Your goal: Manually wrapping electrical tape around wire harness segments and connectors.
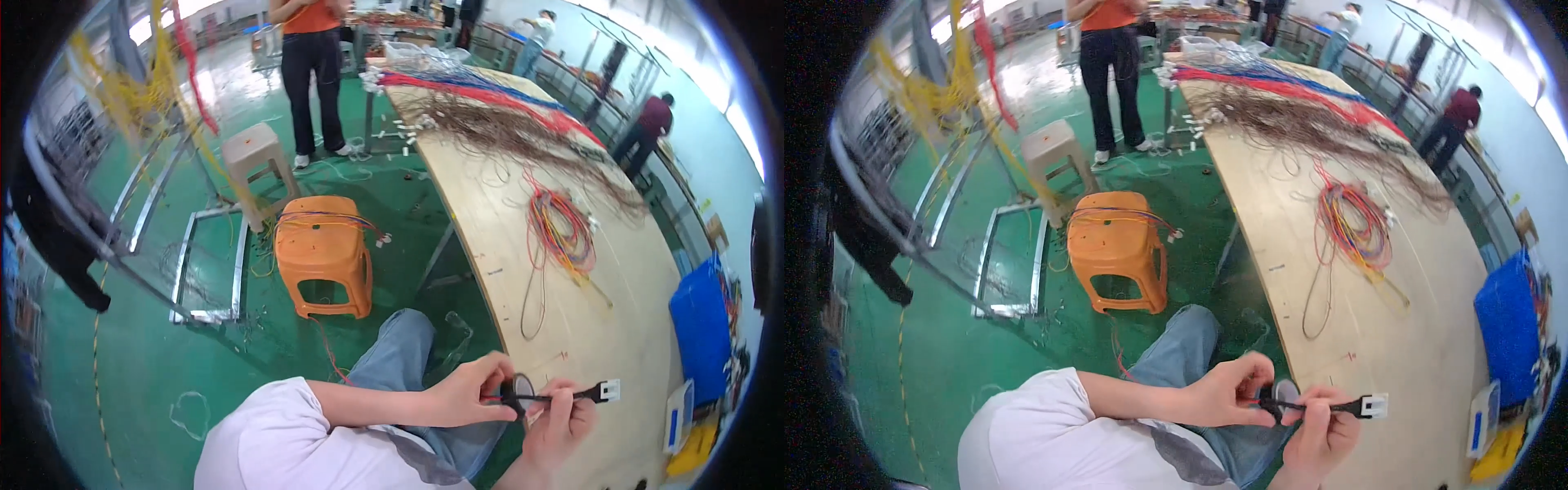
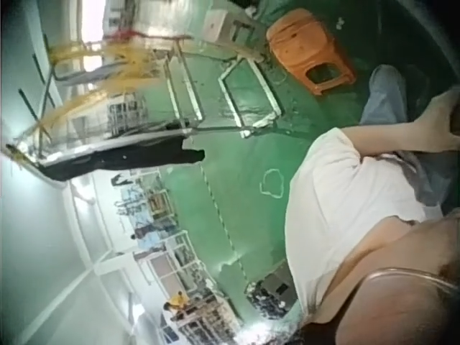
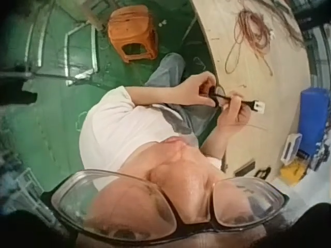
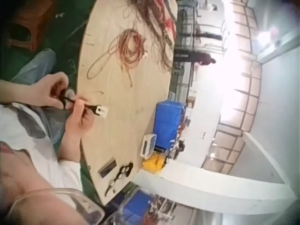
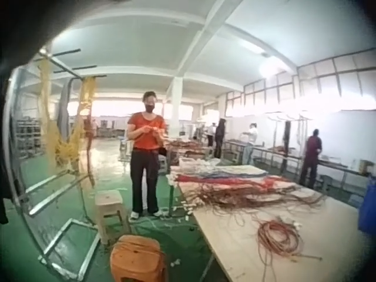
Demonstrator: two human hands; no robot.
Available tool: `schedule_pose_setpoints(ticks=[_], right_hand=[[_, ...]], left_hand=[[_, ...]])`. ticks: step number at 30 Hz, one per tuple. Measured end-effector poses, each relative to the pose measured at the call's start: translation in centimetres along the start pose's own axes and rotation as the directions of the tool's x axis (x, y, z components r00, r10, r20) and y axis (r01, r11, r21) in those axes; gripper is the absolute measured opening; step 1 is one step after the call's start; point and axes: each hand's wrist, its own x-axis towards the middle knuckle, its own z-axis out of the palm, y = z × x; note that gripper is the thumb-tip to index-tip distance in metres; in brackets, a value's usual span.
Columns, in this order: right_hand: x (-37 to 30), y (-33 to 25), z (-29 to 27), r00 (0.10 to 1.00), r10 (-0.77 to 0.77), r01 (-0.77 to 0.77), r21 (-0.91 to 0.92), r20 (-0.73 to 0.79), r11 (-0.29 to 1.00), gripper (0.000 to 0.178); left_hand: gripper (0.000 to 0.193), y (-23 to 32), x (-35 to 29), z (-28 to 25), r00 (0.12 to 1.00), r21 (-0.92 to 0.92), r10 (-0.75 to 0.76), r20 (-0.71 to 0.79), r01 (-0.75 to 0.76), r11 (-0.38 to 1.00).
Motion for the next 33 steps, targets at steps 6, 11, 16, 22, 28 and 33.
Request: schedule_pose_setpoints(ticks=[6, 11, 16, 22, 28, 33], right_hand=[[0.4, 0.6, -0.8, 0.998, 0.054, -0.056, -0.142, -0.015, 0.988, 0.010], [1.0, 1.4, -1.7, 0.991, 0.123, -0.106, 0.288, -0.043, 0.952, 0.011], [1.6, 1.0, -2.5, 0.980, 0.166, -0.124, 0.319, -0.107, 0.939, 0.010], [0.9, 0.3, -2.6, 0.998, 0.054, -0.048, 0.257, -0.016, 0.965, 0.010], [0.8, 1.2, -2.7, 0.997, 0.070, -0.058, 0.274, -0.034, 0.960, 0.011], [1.4, 1.7, -3.9, 0.975, 0.211, -0.169, 0.369, -0.076, 0.914, 0.016]], left_hand=[[0.044, -0.4, 1.6, 0.3, 0.912, -0.485, -0.319, 0.258, 0.408, 0.773], [0.032, -0.2, 1.0, -0.8, 0.890, -0.908, -0.360, 0.280, 0.368, 0.202], [0.041, -1.2, 0.8, -0.4, 0.984, -0.420, 0.179, 0.020, -0.154, 0.894], [0.060, -1.8, 1.4, 2.3, 0.991, -0.185, 0.054, -0.121, -0.076, 0.980], [0.056, -1.2, 2.6, 0.3, 0.871, -0.661, -0.313, 0.379, 0.492, 0.567], [0.055, -1.3, 1.8, -1.3, 0.959, -0.819, -0.111, 0.260, 0.280, 0.501]])
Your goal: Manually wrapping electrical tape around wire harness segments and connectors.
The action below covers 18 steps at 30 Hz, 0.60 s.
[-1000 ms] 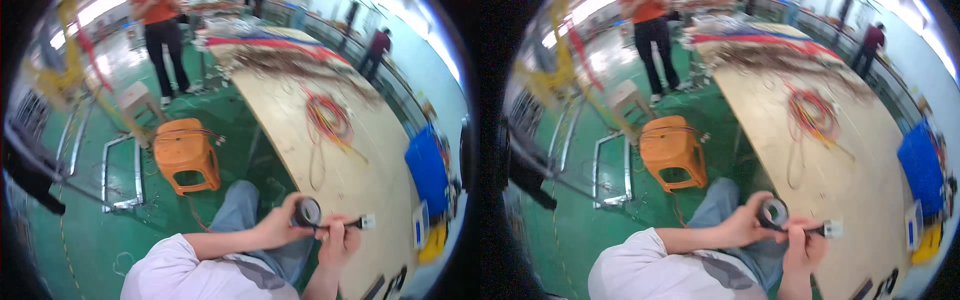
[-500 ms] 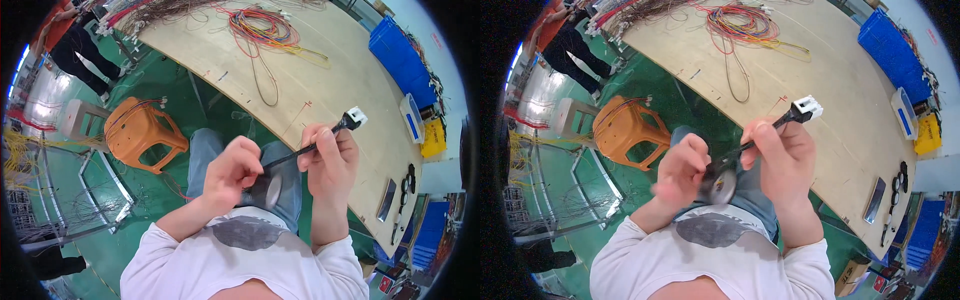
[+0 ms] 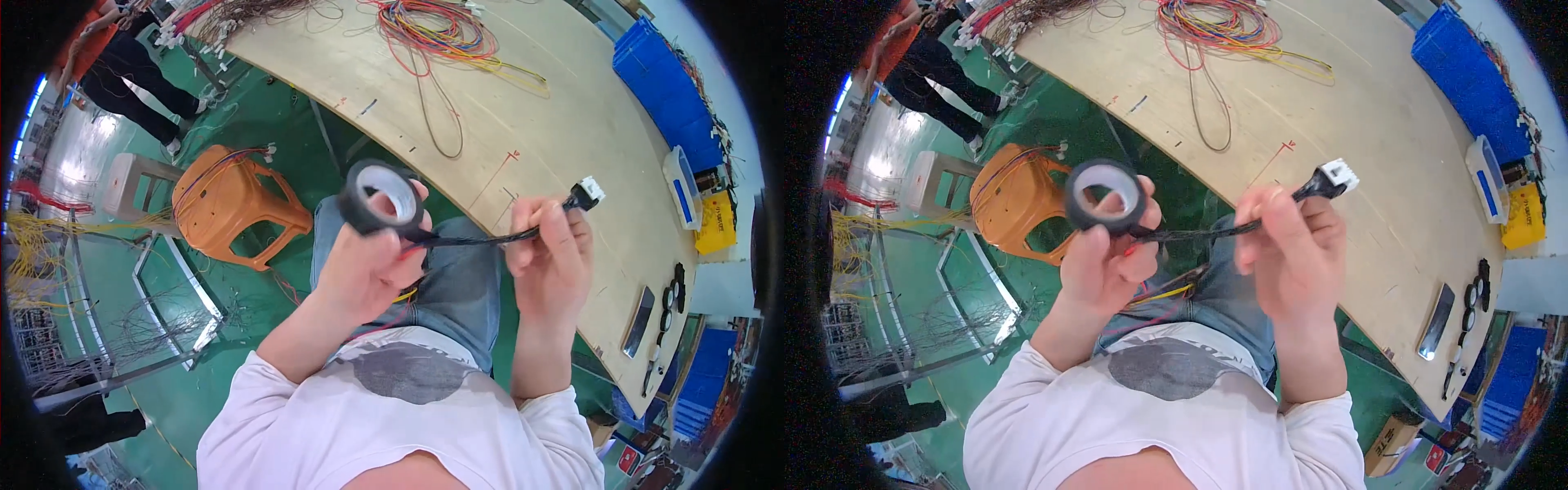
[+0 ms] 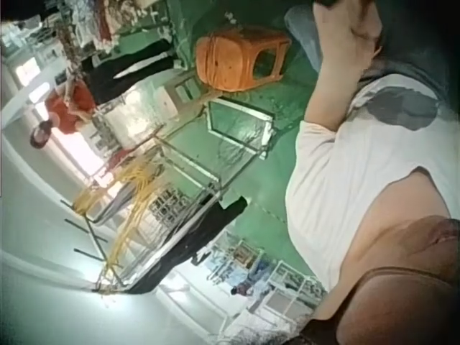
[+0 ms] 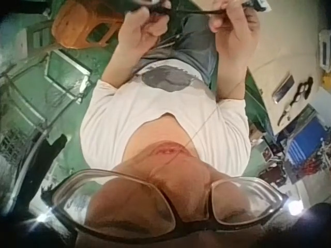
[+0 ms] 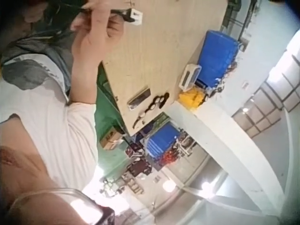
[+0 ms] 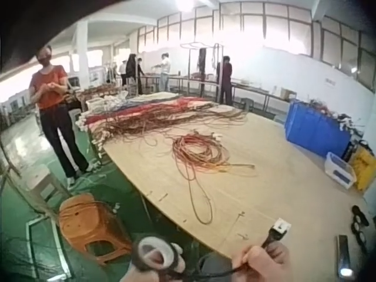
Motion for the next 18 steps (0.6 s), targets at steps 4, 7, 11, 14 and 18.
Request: schedule_pose_setpoints(ticks=[4, 7, 11, 14, 18], right_hand=[[0.7, -0.7, -0.5, 0.998, 0.022, -0.021, 0.008, -0.065, 1.000, 0.015], [0.6, -1.1, -0.3, 1.000, -0.019, 0.020, -0.029, 0.022, 0.999, 0.016], [0.4, -1.2, 0.3, 0.983, -0.076, 0.082, -0.027, 0.166, 0.996, 0.016], [0.3, -0.9, 0.1, 0.984, -0.085, 0.090, -0.027, 0.158, 0.996, 0.016], [-0.1, -0.7, -1.0, 0.996, -0.059, 0.057, 0.027, 0.062, 0.998, 0.021]], left_hand=[[0.067, 0.2, 0.3, 0.0, 0.815, 0.528, 0.168, 0.555, -0.501, 0.686], [0.065, -0.5, 0.6, 0.4, 0.937, 0.560, 0.202, 0.283, -0.333, 0.759], [0.066, -1.9, 1.0, 1.5, 0.994, 0.736, -0.012, -0.106, 0.086, 0.671], [0.068, -1.9, 1.4, 1.4, 0.969, 0.434, -0.214, -0.126, 0.248, 0.866], [0.055, -0.9, 1.1, 0.9, 0.976, -0.023, -0.217, -0.030, 0.216, 0.976]])
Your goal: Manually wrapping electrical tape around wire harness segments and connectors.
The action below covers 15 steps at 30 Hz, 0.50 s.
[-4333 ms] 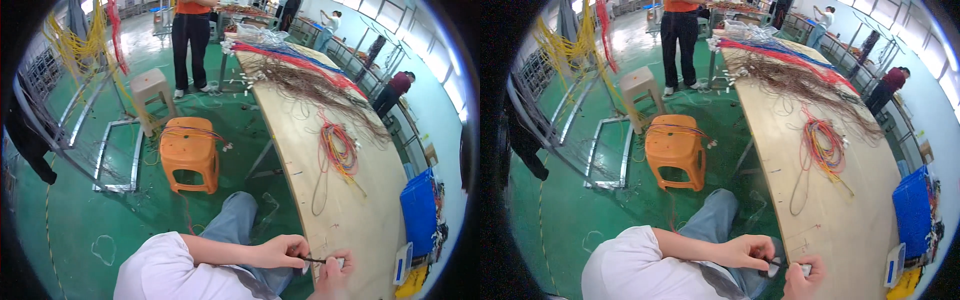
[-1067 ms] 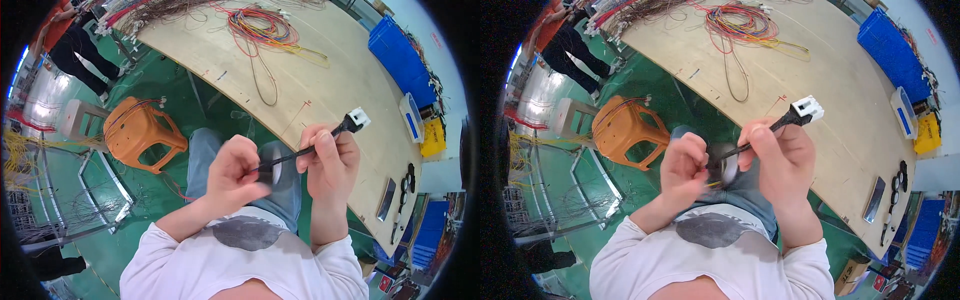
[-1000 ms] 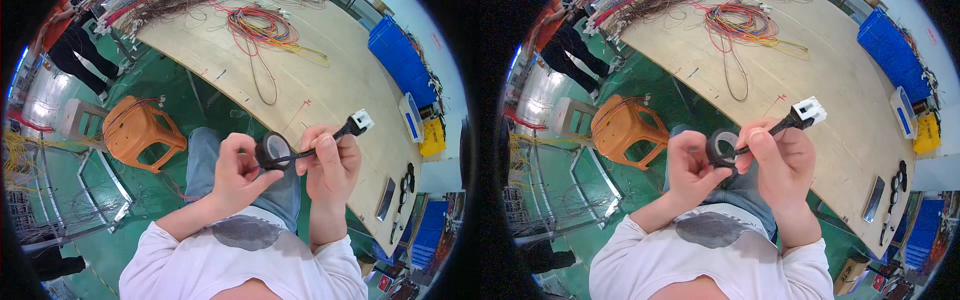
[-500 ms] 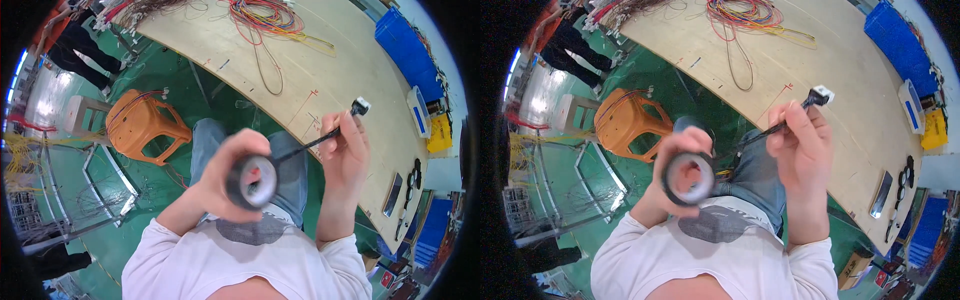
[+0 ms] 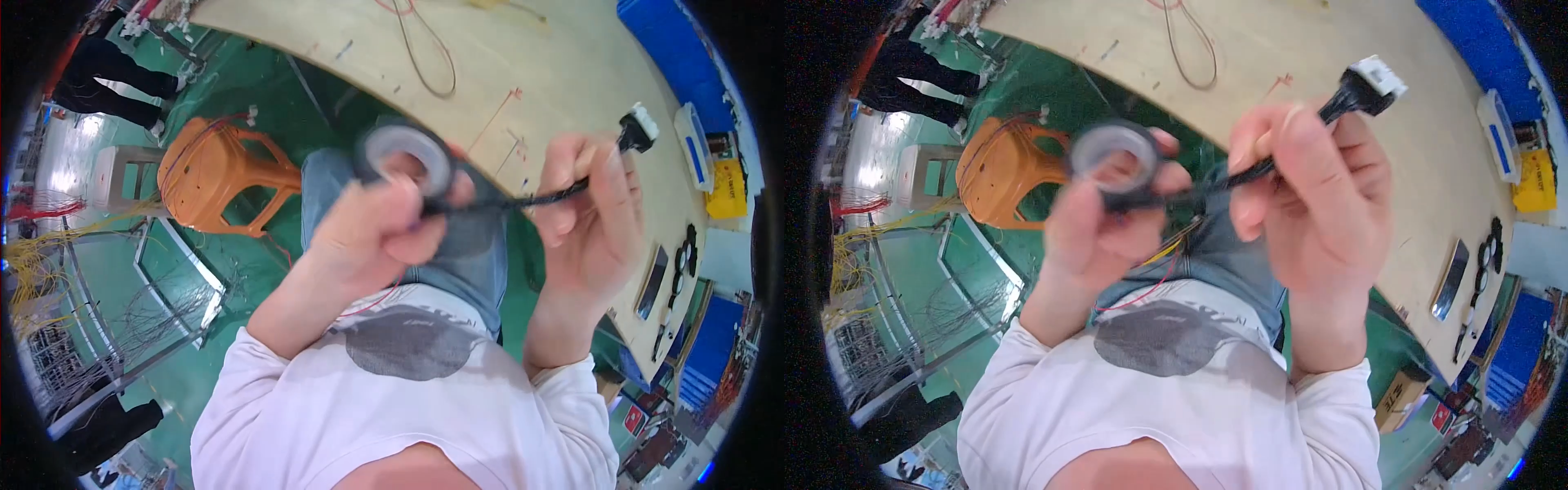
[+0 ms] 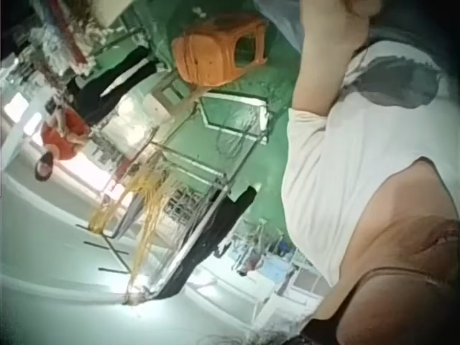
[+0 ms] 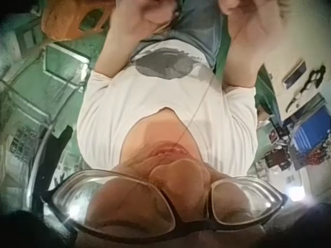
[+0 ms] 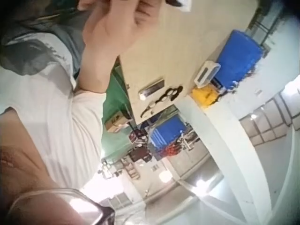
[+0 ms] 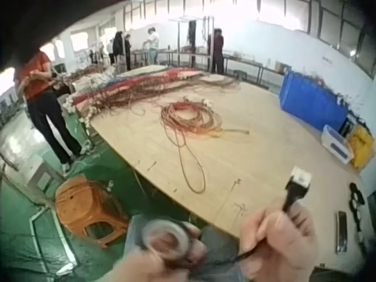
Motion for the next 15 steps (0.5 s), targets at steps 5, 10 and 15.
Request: schedule_pose_setpoints(ticks=[5, 10, 15], right_hand=[[0.1, -0.6, -0.4, 0.994, -0.011, 0.004, -0.064, -0.105, 0.998, 0.022], [0.9, -0.7, -0.2, 0.995, -0.081, 0.063, -0.298, -0.050, 0.952, 0.022], [0.8, 2.1, -0.3, 0.980, -0.091, 0.152, -0.373, 0.177, 0.915, 0.019]], left_hand=[[0.036, -0.7, -1.4, -0.2, 0.901, 0.198, 0.411, 0.141, -0.432, 0.880], [0.013, -1.2, -0.6, -0.1, 0.933, 0.576, 0.353, -0.069, -0.251, 0.778], [0.009, -0.8, 0.1, -0.9, 0.881, 0.667, 0.467, -0.073, -0.305, 0.680]])
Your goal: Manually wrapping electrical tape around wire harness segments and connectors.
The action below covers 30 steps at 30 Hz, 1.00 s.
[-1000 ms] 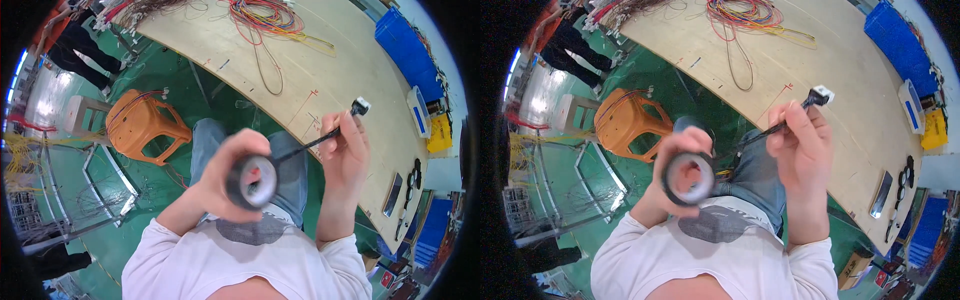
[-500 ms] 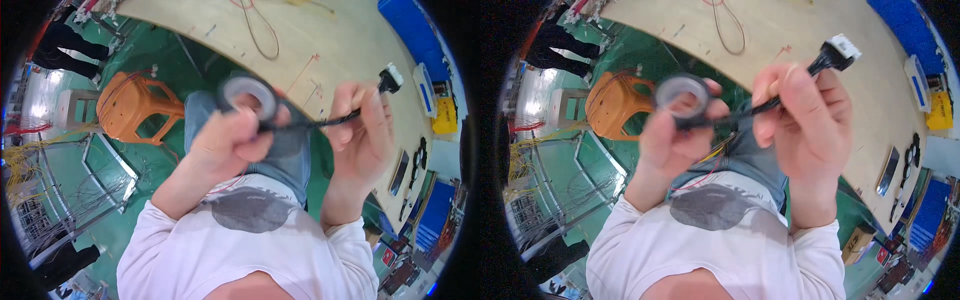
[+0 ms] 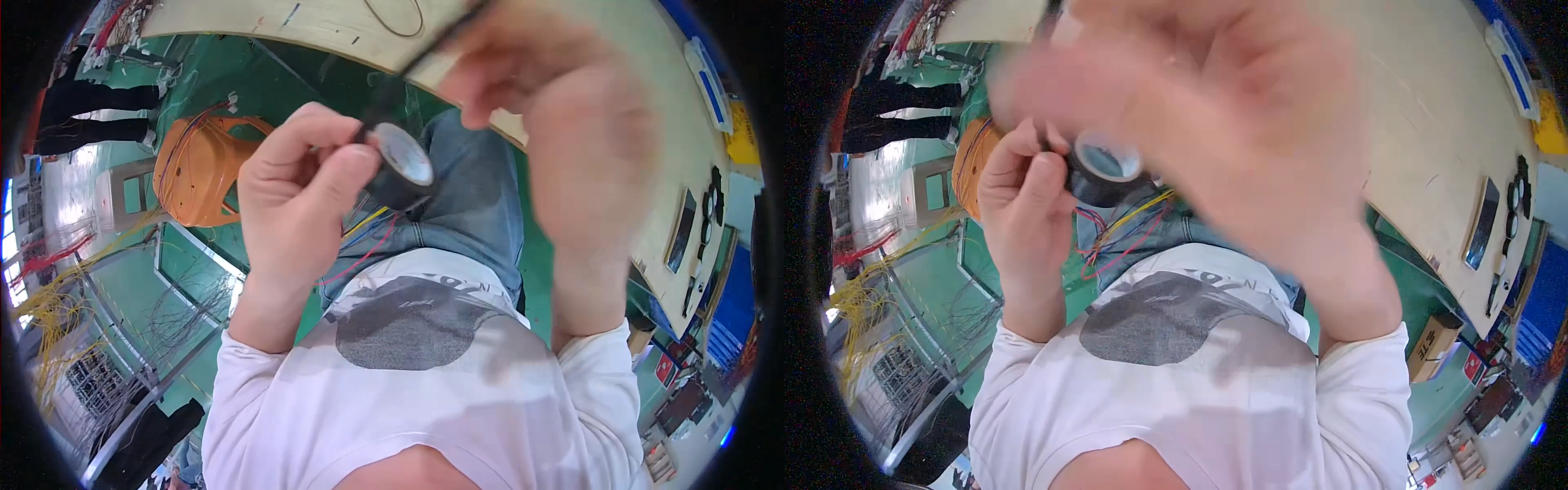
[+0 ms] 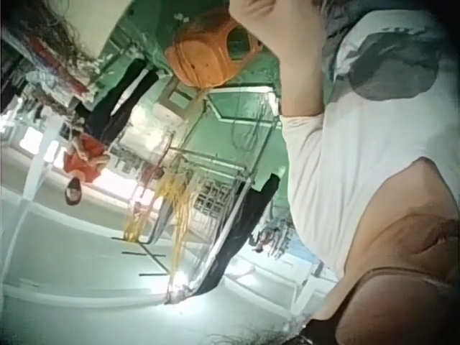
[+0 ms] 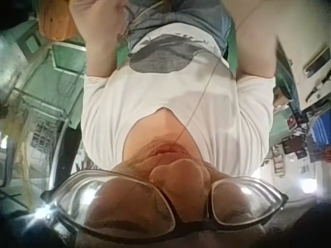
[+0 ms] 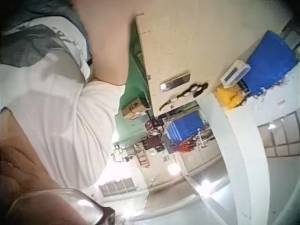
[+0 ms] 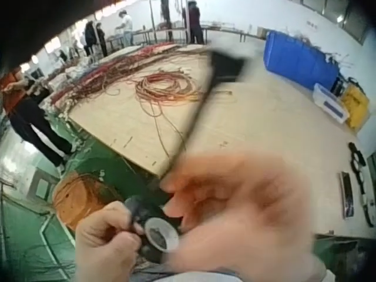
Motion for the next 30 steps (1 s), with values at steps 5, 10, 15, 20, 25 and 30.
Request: schedule_pose_setpoints(ticks=[5, 10, 15, 20, 25, 30], right_hand=[[-1.4, 2.5, 2.1, 0.974, 0.174, -0.112, -0.352, 0.148, 0.929, 0.018], [-1.3, 1.9, 1.5, 0.928, 0.051, 0.169, -0.538, 0.369, 0.826, 0.014], [-0.5, 1.3, 0.7, 0.815, 0.303, 0.039, -0.568, 0.494, 0.822, 0.010], [-1.0, 1.6, -1.1, 0.641, 0.316, -0.135, -0.302, 0.699, 0.944, 0.010], [-0.9, -1.7, -4.8, 0.546, 0.345, -0.089, -0.356, 0.764, 0.930, 0.007], [0.0, -2.3, -9.4, 0.995, 0.054, -0.095, -0.940, -0.082, 0.327, 0.013]], left_hand=[[0.008, -0.6, -0.5, -0.7, 0.989, -0.043, -0.071, -0.130, 0.066, 0.997], [0.006, -0.2, -0.9, -1.0, 0.973, 0.490, 0.229, -0.041, -0.180, 0.853], [0.016, 0.3, -1.0, -0.9, 0.819, 0.743, 0.465, 0.335, -0.534, 0.404], [0.004, 1.7, -3.4, -0.9, 0.971, 0.010, -0.211, 0.112, 0.212, 0.977], [0.009, 3.5, -3.7, -4.8, 0.979, -0.324, -0.202, 0.006, 0.193, 0.926], [0.022, -0.4, -1.7, -10.8, 0.827, 0.164, -0.200, -0.526, 0.329, 0.930]])
